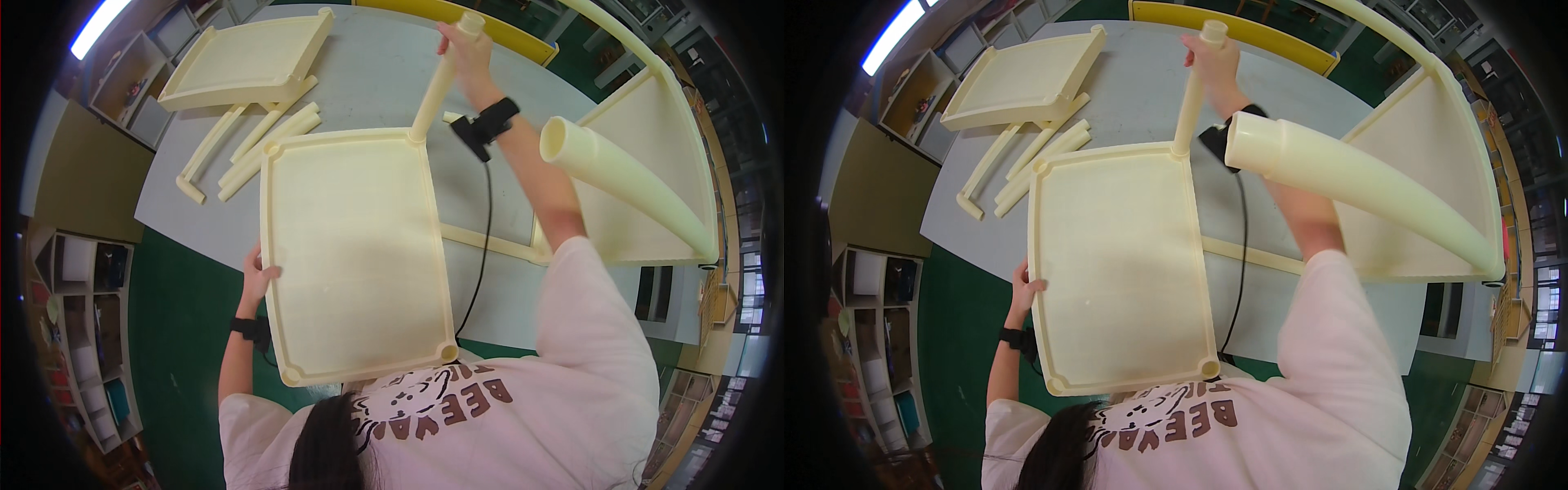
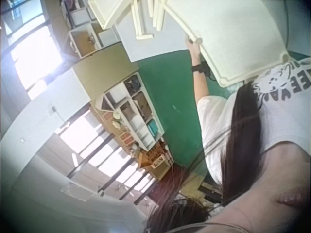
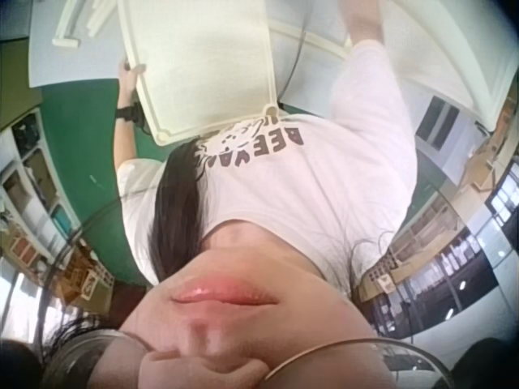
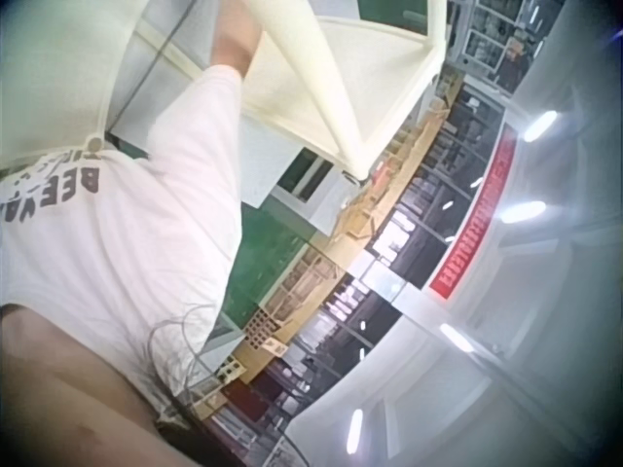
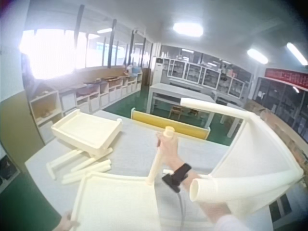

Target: The recorder disassembles a three-tier plastic utility cart by pulling apart the trays and supporting tubes.

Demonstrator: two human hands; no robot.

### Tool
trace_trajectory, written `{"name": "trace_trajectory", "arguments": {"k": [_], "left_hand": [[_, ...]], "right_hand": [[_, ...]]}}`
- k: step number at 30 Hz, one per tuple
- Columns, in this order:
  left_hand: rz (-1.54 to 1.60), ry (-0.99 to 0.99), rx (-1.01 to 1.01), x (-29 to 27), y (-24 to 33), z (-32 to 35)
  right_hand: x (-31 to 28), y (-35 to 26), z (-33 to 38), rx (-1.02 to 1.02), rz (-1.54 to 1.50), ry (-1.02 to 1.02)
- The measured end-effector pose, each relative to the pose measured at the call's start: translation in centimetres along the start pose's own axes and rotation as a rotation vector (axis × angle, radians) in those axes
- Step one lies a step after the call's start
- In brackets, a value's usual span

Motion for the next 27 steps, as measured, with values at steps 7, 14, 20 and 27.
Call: {"name": "trace_trajectory", "arguments": {"k": [7, 14, 20, 27], "left_hand": [[-0.077, 0.004, -0.058, 0.4, -0.1, -0.1], [-0.061, 0.009, -0.066, -0.3, -1.1, 0.0], [-0.061, -0.009, -0.027, -0.1, -1.1, -0.3], [-0.08, -0.016, -0.038, 0.1, -0.9, -0.5]], "right_hand": [[0.4, -0.5, 1.6, -0.142, 0.139, 0.331], [-0.2, -1.4, -0.3, -0.009, -0.216, -0.141], [-1.2, -0.4, -2.5, 0.049, -0.306, -0.493], [-1.4, -0.5, -4.1, 0.051, -0.475, -0.903]]}}
Point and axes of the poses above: each hand's wrist, its own z-axis away from the middle knuckle, its own x-axis out of the palm, y = z × x, the point moved 4 cm from there along -z, towards the middle knuckle, and after that the axes turned 10 degrees about -x, right-handed, at the moved point
